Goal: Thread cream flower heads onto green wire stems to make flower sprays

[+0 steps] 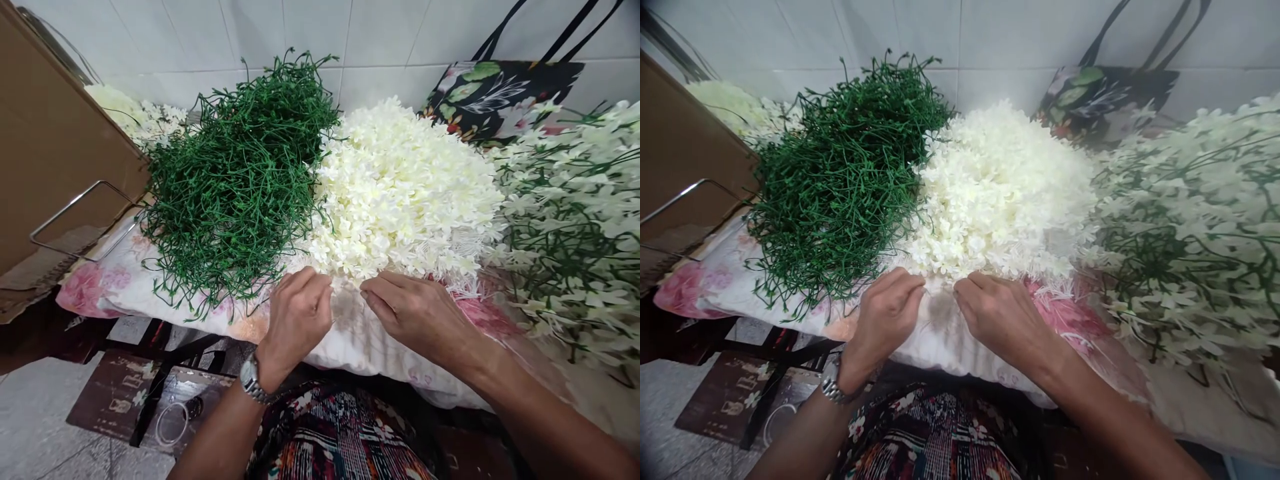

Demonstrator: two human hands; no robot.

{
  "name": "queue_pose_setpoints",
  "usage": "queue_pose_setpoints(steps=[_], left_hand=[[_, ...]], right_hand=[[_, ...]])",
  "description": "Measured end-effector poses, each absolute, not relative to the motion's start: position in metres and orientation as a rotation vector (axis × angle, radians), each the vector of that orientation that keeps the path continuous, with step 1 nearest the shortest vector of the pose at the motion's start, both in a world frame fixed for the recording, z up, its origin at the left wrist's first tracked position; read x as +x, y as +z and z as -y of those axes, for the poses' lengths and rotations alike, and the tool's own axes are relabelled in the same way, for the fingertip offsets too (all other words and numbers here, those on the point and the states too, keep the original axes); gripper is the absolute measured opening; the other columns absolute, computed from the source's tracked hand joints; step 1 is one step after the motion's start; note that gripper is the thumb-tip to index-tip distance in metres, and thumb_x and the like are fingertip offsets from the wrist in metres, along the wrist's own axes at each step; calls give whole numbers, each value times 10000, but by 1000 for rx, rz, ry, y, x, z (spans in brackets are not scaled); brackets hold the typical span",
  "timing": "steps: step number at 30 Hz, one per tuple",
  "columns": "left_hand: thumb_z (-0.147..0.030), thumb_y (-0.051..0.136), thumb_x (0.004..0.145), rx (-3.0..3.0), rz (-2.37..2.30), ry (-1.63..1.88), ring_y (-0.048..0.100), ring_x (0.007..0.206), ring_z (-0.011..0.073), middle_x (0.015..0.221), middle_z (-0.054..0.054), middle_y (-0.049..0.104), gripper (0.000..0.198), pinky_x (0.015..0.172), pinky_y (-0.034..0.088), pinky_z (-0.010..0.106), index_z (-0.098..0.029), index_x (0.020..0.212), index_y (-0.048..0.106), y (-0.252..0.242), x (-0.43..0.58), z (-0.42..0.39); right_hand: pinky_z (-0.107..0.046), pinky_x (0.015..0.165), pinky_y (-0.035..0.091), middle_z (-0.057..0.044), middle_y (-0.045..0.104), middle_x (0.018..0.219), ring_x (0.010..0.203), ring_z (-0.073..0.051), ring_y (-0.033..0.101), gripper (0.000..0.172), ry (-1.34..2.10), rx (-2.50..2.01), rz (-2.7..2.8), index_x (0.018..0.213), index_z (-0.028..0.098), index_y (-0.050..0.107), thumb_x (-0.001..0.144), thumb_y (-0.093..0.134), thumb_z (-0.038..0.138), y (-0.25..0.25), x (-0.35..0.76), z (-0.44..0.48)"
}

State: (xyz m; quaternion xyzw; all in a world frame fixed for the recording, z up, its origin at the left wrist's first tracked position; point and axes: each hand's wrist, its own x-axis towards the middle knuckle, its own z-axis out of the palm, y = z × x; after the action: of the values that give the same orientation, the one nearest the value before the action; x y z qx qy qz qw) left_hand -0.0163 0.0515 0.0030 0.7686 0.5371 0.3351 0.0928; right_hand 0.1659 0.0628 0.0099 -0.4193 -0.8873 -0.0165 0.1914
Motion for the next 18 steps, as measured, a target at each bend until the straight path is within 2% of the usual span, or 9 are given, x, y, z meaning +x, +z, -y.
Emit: queue_pose_setpoints(steps=[3,5,7,10,13,18], left_hand=[[-100,546,774,1831,-1528,1321,525,619,110,685,1,576,123,547,397,221,-169,738,642,4,-31,-43],[-99,595,739,1542,-1487,1436,533,640,101,707,-8,575,101,549,403,206,-176,728,660,3,-39,-38],[-111,630,711,1284,-1408,1502,503,582,76,702,-19,559,83,509,384,195,-180,709,675,3,-44,-35],[-149,672,664,992,-1277,1549,406,449,31,661,-35,535,30,418,313,183,-176,667,684,3,-46,-34],[-180,719,603,796,-1190,1560,399,409,21,630,-35,538,52,396,298,182,-165,634,680,5,-47,-33],[-212,753,547,529,-1033,1466,414,372,23,595,-43,548,134,398,313,195,-160,612,648,6,-50,-31]], right_hand=[[-256,487,259,-18,542,593,528,-112,490,227,-77,-1116,2532,695,149,599,852,441,106,12,156,-63],[-259,465,238,-30,559,625,510,-113,481,195,-113,-1087,2610,688,144,593,817,472,63,13,144,-65],[-263,441,211,-45,572,656,481,-108,461,187,-148,-1089,2700,688,138,587,782,482,15,12,131,-69],[-272,421,185,-68,576,681,455,-105,437,218,-179,-1102,2780,689,128,580,756,450,-33,9,116,-74],[-271,423,190,-66,569,672,453,-101,427,244,-169,-1078,2779,680,128,568,747,417,-51,6,113,-76],[-248,427,231,-31,552,642,471,-92,446,209,33,-1072,2591,701,142,543,834,394,80,13,122,-71]])
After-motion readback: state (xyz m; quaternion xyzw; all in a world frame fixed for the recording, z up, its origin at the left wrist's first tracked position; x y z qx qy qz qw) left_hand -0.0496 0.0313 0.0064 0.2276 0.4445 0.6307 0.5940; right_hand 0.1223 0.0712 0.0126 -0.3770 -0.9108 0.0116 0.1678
